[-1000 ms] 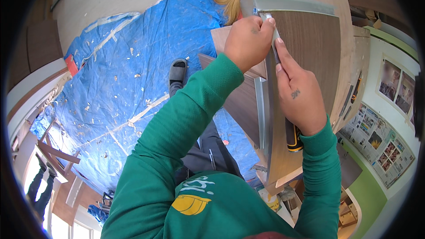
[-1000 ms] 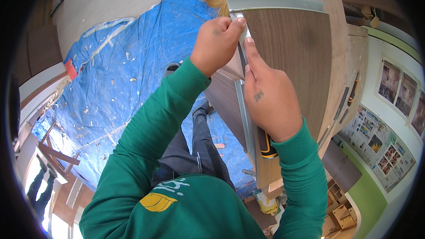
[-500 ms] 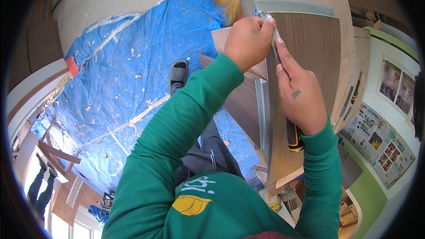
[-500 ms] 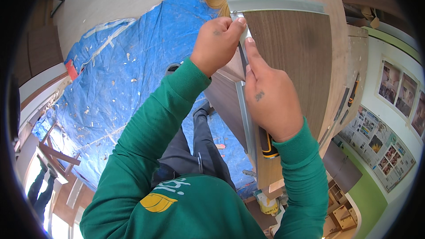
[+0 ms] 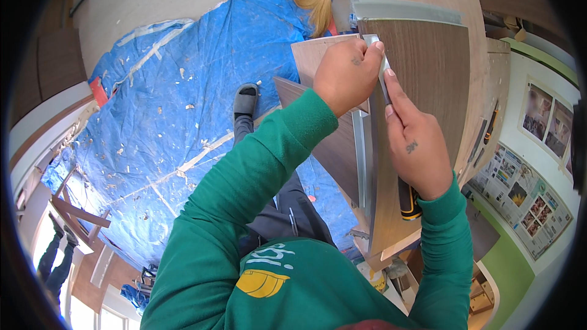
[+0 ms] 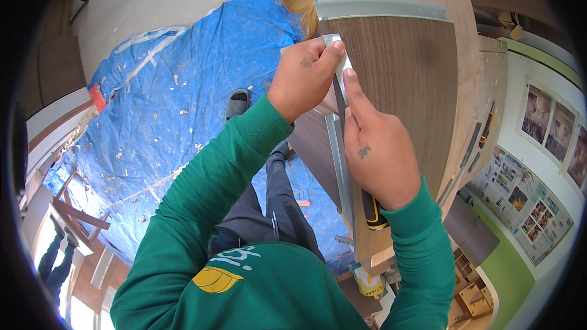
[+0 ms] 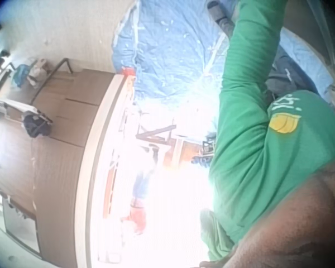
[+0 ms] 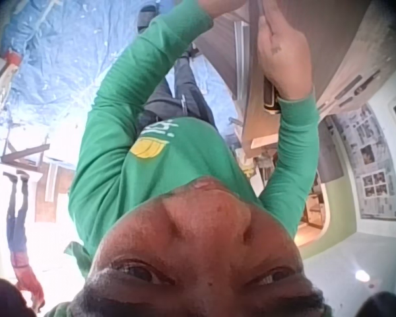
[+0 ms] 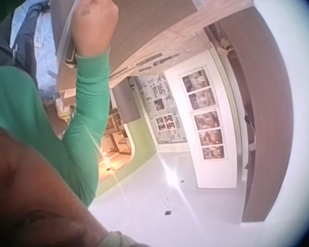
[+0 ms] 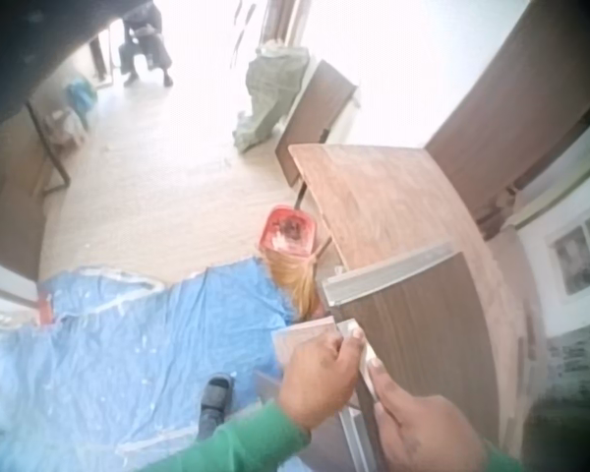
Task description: The person trims the edge of a wooden panel using a utility knife and a metal straightedge. They repeatedly reposition the panel and the straightedge to guide the knife along the edge, removing excess material.
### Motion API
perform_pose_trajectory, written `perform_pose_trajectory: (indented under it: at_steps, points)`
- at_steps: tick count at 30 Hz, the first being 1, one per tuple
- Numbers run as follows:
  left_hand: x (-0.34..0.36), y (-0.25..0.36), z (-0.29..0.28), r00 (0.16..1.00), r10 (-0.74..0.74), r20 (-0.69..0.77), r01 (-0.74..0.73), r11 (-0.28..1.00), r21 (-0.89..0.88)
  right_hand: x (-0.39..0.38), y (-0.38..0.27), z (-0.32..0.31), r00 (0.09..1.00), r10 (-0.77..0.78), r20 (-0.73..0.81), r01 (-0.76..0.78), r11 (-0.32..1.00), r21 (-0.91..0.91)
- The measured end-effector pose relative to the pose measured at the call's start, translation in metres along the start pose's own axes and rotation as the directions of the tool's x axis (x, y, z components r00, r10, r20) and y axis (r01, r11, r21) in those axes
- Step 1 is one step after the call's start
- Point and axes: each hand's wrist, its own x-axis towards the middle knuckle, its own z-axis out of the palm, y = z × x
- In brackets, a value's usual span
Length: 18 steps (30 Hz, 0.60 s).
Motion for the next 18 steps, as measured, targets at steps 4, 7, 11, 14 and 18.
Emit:
perform_pose_trajectory:
  at_steps: [4, 7, 11, 14, 18]
  points:
    - [0.004, 0.0, -0.001, 1.0, 0.012, 0.01, -0.012, 1.0, 0.011, 0.003, 0.002, -0.001, 1.0, -0.026, -0.011, 0.026, 1.0, -0.001]
    - [0.002, -0.001, -0.003, 1.0, 0.001, 0.022, -0.001, 1.0, 0.015, 0.004, 0.002, -0.001, 1.0, -0.02, 0.008, 0.02, 1.0, -0.019]
    - [0.005, 0.0, -0.003, 0.999, 0.045, 0.017, -0.045, 0.998, 0.039, 0.003, 0.001, -0.001, 0.999, -0.032, -0.002, 0.032, 0.999, -0.022]
    - [0.005, 0.009, -0.004, 0.998, -0.057, 0.009, 0.058, 0.995, -0.087, 0.005, -0.001, -0.001, 1.0, -0.015, -0.005, 0.015, 0.999, -0.036]
    - [0.003, 0.002, 0.0, 1.0, -0.005, -0.016, 0.005, 0.999, -0.032, 0.005, 0.002, 0.0, 0.999, -0.039, -0.021, 0.038, 0.999, -0.014]
